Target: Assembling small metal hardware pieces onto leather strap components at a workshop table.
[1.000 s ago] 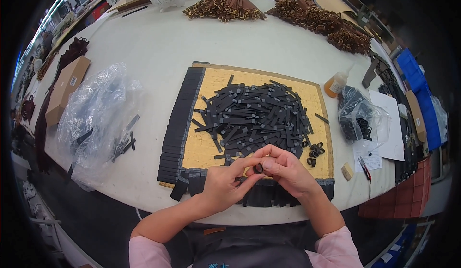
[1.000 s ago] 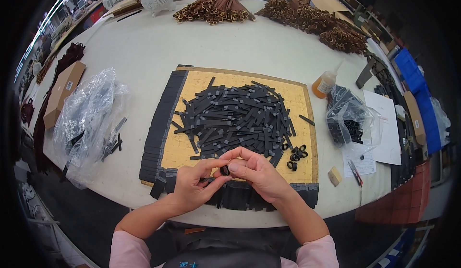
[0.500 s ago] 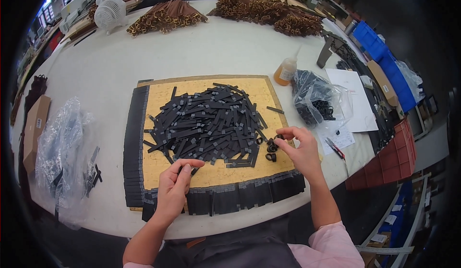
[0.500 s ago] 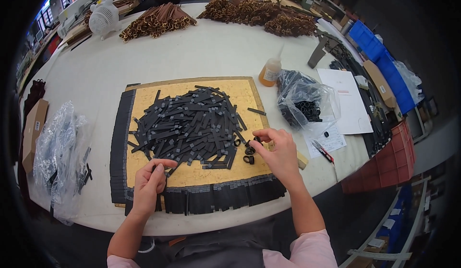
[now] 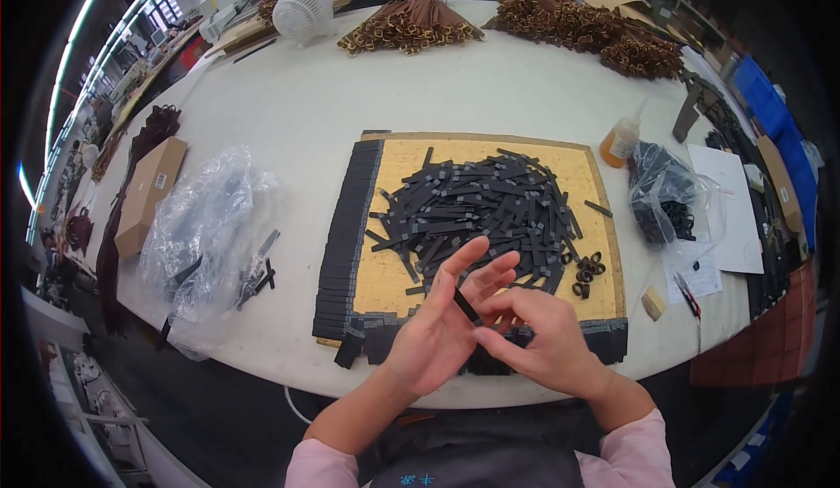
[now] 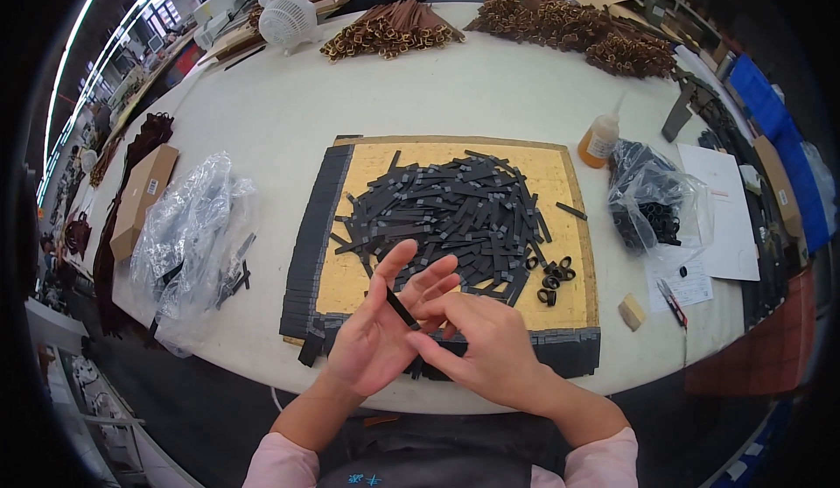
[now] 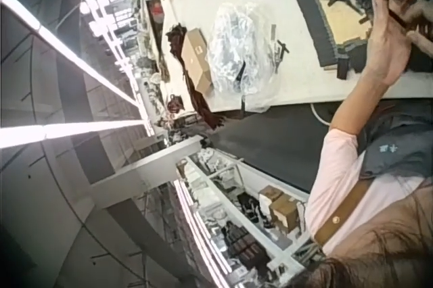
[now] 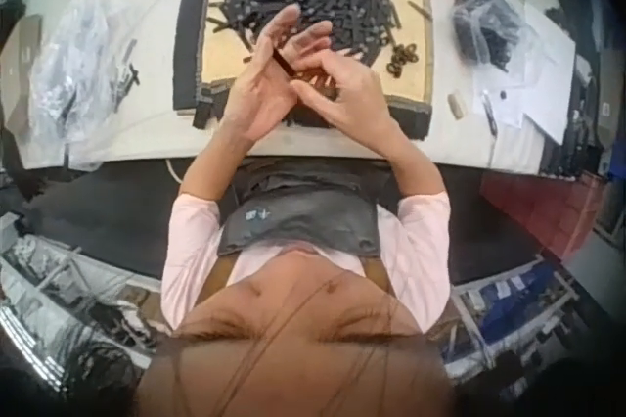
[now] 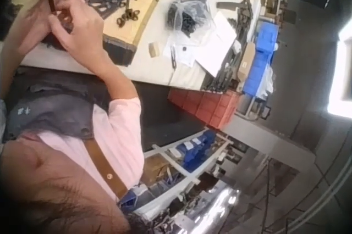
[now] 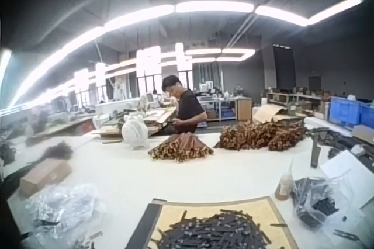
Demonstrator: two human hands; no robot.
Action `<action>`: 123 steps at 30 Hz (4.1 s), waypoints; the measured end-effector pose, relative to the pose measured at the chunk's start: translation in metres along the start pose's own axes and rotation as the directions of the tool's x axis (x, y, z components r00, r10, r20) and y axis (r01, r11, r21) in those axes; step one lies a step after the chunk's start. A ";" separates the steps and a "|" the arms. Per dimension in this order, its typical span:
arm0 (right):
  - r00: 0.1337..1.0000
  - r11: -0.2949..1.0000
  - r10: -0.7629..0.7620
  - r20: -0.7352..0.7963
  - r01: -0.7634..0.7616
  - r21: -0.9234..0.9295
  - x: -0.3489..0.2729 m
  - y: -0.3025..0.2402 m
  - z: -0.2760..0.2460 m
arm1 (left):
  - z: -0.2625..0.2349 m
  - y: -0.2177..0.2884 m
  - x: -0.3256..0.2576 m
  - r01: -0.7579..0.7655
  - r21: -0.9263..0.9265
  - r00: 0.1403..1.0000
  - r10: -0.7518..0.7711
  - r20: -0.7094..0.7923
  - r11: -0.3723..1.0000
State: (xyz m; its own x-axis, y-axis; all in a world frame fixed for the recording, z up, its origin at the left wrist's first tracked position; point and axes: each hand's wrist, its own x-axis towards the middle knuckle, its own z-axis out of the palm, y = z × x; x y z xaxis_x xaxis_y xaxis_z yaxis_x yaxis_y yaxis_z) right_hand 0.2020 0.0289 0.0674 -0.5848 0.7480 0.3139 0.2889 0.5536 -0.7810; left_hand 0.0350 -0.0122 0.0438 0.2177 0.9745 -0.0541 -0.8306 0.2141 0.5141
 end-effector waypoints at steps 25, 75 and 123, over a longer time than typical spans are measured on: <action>0.891 0.657 0.349 0.290 -0.454 0.602 0.003 0.054 0.005 | -0.037 0.020 -0.009 -0.056 0.659 0.997 0.080 -0.005 0.750; 0.989 0.985 0.148 0.008 -0.149 0.091 0.015 0.040 0.016 | -0.048 0.015 0.005 -0.268 0.963 0.879 0.414 0.238 0.015; 0.712 0.517 0.484 0.509 -0.702 0.490 0.026 0.050 0.004 | -0.060 0.022 0.004 0.187 0.695 0.978 -0.064 -0.198 0.694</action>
State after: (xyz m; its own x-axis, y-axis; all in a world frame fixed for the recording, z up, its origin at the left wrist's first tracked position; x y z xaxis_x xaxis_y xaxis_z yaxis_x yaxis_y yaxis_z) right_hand 0.1980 0.0748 0.0340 -0.6619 0.6145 -0.4293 0.1880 -0.4183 -0.8886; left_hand -0.0131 0.0002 0.0032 0.1649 0.9526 -0.2557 -0.1794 0.2839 0.9419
